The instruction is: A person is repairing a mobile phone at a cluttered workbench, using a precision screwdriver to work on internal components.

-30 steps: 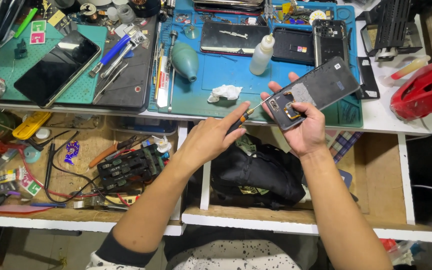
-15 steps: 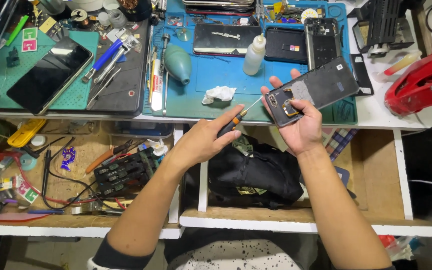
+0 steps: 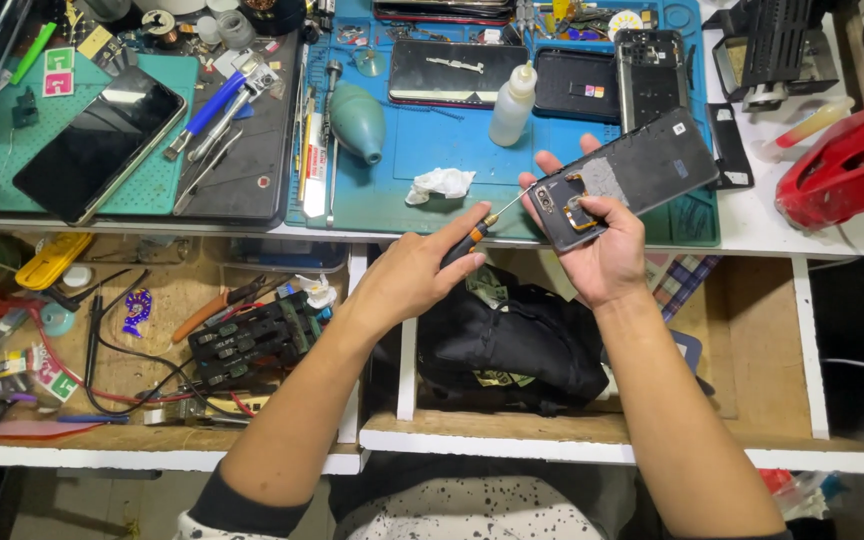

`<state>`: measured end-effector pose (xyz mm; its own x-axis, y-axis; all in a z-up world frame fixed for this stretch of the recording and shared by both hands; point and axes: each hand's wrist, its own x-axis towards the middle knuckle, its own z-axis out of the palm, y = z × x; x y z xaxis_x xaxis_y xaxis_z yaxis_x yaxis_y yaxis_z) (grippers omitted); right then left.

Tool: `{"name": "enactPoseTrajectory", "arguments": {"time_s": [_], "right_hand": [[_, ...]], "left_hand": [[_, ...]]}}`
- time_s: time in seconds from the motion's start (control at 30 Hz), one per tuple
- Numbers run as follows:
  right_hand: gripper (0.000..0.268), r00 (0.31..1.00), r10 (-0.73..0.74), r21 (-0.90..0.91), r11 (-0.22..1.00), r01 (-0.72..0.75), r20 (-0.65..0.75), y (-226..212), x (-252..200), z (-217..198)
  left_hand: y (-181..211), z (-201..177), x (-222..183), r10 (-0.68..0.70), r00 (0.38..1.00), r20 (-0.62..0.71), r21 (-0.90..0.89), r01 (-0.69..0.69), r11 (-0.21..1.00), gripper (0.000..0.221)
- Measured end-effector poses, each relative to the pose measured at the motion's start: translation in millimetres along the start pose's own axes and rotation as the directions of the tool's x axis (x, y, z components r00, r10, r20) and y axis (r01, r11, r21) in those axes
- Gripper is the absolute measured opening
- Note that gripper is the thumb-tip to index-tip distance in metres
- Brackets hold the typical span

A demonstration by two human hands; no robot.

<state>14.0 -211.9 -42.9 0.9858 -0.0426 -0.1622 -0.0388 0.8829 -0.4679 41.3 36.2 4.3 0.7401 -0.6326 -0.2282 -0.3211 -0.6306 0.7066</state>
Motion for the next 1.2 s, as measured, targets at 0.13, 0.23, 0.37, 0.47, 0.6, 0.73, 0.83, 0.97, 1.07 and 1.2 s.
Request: {"name": "enactPoseTrajectory", "arguments": {"time_s": [0.13, 0.23, 0.37, 0.47, 0.6, 0.73, 0.83, 0.97, 1.07, 1.2], "right_hand": [[0.070, 1.000, 0.001, 0.012, 1.000, -0.001, 0.010, -1, -1, 0], [0.069, 1.000, 0.009, 0.019, 1.000, -0.009, 0.009, -1, -1, -1], [0.070, 1.000, 0.004, 0.045, 0.999, -0.004, 0.013, -1, -2, -1], [0.070, 1.000, 0.006, 0.076, 0.997, -0.006, 0.009, -1, -2, 0], [0.070, 1.000, 0.008, 0.150, 0.989, -0.007, -0.003, 0, -1, -2], [0.069, 1.000, -0.009, 0.100, 0.995, 0.009, -0.006, -3, -4, 0], [0.069, 0.999, -0.040, 0.074, 0.996, 0.040, 0.001, -3, -3, 2], [0.070, 0.998, -0.062, 0.048, 0.997, 0.062, -0.006, 0, -2, 2], [0.071, 0.998, -0.058, 0.048, 0.997, 0.058, -0.013, 2, 0, 0], [0.072, 0.998, -0.055, 0.039, 0.998, 0.056, -0.016, 2, 0, 1]], "left_hand": [[9, -3, -5, 0.009, 1.000, -0.009, 0.026, -0.009, 1.000, 0.061], [10, 0, -6, -0.001, 1.000, -0.013, 0.090, 0.002, 0.996, 0.061], [8, 5, -4, 0.005, 0.999, -0.039, 0.101, -0.001, 0.995, 0.061], [8, 7, -3, 0.002, 0.999, -0.052, 0.089, 0.003, 0.996, 0.061], [7, 11, -3, -0.026, 0.996, -0.083, -0.025, 0.024, 0.999, 0.059], [15, 0, -6, -0.025, 0.996, -0.087, -0.085, 0.018, 0.996, 0.060], [24, -10, -13, -0.035, 0.998, -0.050, -0.102, 0.030, 0.994, 0.060], [15, -8, -8, -0.022, 1.000, -0.007, -0.091, 0.021, 0.996, 0.059], [8, -3, -5, -0.013, 1.000, 0.017, -0.092, 0.015, 0.996, 0.060], [6, -2, -3, -0.005, 1.000, 0.031, -0.097, 0.008, 0.995, 0.060]]}}
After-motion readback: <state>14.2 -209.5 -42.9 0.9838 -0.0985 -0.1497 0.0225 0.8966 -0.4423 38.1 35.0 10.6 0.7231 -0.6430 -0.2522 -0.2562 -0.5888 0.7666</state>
